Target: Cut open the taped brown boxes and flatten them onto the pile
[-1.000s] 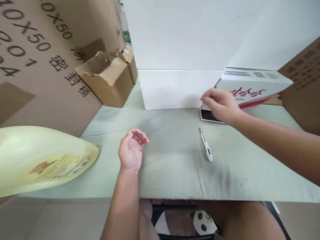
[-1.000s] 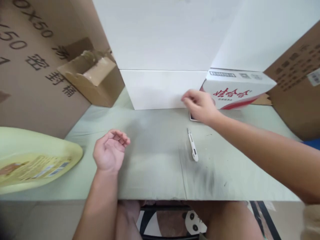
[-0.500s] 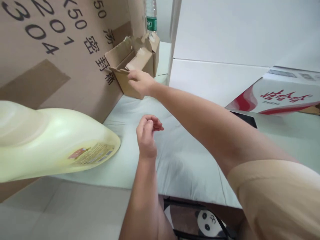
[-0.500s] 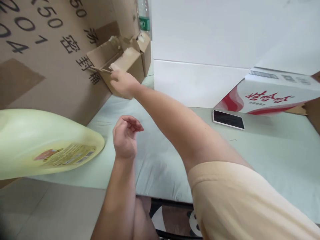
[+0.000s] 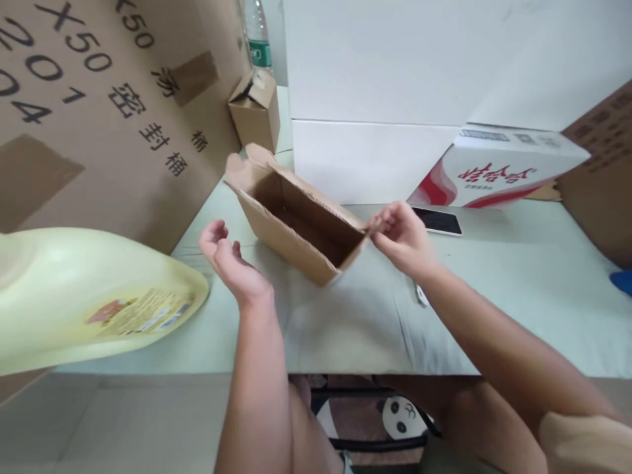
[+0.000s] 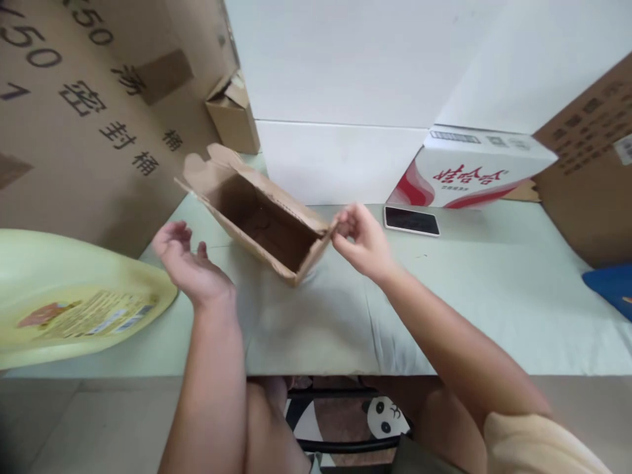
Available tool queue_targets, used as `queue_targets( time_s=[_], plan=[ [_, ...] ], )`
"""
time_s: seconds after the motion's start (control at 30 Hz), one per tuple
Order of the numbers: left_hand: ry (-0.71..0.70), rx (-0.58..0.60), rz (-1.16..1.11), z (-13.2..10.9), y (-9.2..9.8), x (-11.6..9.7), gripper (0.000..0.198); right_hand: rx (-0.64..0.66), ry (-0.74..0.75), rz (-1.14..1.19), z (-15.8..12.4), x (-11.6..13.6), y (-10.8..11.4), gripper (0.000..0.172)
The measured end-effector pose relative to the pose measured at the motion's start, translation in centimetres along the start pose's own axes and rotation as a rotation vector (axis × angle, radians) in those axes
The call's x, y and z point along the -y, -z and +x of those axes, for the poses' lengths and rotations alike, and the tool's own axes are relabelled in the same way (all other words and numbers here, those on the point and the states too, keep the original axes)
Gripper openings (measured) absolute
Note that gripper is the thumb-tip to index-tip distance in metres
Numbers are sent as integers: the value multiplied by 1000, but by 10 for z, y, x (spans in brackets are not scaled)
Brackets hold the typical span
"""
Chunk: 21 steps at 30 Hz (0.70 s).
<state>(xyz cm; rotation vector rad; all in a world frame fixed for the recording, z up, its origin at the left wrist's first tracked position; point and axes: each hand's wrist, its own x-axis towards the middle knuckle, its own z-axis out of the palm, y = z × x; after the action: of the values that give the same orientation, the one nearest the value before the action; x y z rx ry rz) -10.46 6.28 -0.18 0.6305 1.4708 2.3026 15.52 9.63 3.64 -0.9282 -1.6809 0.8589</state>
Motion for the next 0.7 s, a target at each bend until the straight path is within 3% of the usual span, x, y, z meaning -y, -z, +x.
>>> queue_targets(
  time_s=[0.1, 0.23, 0.33, 0.43, 0.57, 0.7],
  plan=[
    [198, 229, -164, -2, -9, 13, 45, -60, 151, -146, -53, 20, 40, 12],
    [214, 502, -245, -21, -21, 15, 57, 8, 313, -257, -98, 42, 78, 22],
    [195, 554, -256, -40, -31, 13, 56, 36, 313, -330, -110, 44, 93, 30],
    [180, 573, -219, -52, -41, 11, 54, -44, 251, -356, -114, 38, 100, 32],
    [115, 558, -138, -58, -50, 8, 52, -179, 132, -309, -120, 26, 99, 30],
    [-30, 687, -85, -62, -51, 6, 54, -237, 21, -300, -122, 10, 94, 37]
  ],
)
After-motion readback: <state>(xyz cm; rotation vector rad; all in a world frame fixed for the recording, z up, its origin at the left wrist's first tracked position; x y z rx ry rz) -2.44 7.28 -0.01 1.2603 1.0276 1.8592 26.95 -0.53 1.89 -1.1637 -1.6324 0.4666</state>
